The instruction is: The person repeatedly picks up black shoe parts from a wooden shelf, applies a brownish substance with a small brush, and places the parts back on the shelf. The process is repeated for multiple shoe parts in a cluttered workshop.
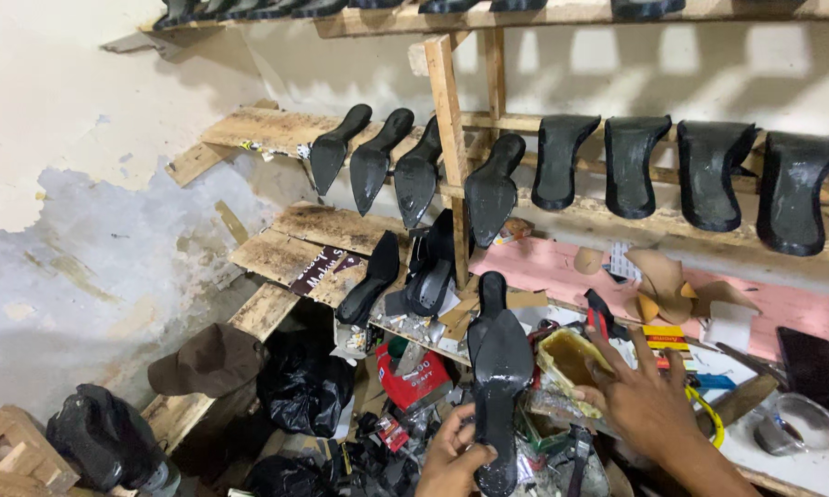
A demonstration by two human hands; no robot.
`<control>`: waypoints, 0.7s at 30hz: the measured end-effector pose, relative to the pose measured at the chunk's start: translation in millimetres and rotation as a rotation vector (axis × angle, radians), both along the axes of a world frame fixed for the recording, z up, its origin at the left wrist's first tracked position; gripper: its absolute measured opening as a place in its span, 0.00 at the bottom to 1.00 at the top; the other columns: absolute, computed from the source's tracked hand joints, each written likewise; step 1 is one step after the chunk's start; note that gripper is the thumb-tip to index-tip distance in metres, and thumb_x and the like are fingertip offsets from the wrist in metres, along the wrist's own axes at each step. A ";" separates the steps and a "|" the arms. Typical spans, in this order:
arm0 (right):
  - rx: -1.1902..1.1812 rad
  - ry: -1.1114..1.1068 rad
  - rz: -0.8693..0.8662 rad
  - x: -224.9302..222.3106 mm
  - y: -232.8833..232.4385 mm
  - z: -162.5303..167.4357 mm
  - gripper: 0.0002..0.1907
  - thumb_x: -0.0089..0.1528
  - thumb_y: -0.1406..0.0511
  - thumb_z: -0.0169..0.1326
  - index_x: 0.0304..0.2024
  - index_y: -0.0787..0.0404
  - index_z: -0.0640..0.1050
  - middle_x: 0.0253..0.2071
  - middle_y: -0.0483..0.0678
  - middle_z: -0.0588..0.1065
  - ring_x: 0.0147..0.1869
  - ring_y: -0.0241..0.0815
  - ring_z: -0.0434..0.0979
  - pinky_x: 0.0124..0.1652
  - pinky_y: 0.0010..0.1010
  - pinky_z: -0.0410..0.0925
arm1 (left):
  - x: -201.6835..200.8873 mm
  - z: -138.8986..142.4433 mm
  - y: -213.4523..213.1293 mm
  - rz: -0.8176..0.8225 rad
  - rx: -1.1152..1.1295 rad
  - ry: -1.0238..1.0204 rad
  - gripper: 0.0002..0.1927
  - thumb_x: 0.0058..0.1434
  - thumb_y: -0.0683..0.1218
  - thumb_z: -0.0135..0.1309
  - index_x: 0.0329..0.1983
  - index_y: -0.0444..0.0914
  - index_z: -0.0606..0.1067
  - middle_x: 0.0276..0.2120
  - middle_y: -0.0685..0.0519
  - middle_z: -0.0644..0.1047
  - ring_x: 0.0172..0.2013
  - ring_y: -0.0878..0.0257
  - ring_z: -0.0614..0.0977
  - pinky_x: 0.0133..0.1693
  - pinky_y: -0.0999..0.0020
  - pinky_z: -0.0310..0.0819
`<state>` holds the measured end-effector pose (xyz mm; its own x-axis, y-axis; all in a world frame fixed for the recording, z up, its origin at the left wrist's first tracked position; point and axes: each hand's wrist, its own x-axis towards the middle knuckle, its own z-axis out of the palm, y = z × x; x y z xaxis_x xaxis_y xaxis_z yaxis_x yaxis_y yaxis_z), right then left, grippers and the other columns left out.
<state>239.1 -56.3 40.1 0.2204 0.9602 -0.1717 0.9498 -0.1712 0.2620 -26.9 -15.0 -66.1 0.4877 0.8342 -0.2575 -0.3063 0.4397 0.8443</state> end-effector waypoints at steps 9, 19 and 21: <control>0.249 0.047 0.136 15.7 5.3 -43.6 0.32 0.60 0.40 0.36 0.57 0.40 0.79 0.79 0.38 0.52 0.80 0.58 0.43 0.61 0.70 0.41 | 18.9 -27.6 2.0 -0.088 0.075 0.021 0.38 0.50 0.30 0.49 0.68 0.38 0.64 0.55 0.45 0.82 0.53 0.63 0.84 0.55 0.69 0.74; 0.739 0.943 0.206 35.5 -10.0 -40.1 0.15 0.68 0.60 0.46 0.52 0.43 0.81 0.69 0.47 0.68 0.74 0.49 0.61 0.70 0.60 0.45 | 38.8 -48.0 15.0 -0.095 0.138 0.029 0.38 0.49 0.30 0.49 0.67 0.35 0.65 0.57 0.46 0.80 0.56 0.61 0.82 0.56 0.69 0.73; 0.798 0.778 0.371 21.2 -16.0 -27.0 0.33 0.57 0.66 0.53 0.66 0.40 0.71 0.75 0.55 0.53 0.73 0.59 0.50 0.62 0.63 0.45 | 45.6 -46.1 7.2 -0.123 0.170 -0.022 0.37 0.50 0.29 0.50 0.67 0.33 0.65 0.58 0.46 0.80 0.57 0.62 0.82 0.57 0.69 0.72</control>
<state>260.3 -72.3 13.0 0.0052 0.8401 0.5424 0.8326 0.2967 -0.4676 18.7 -7.8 -112.2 0.5928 0.7983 -0.1062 -0.2783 0.3268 0.9032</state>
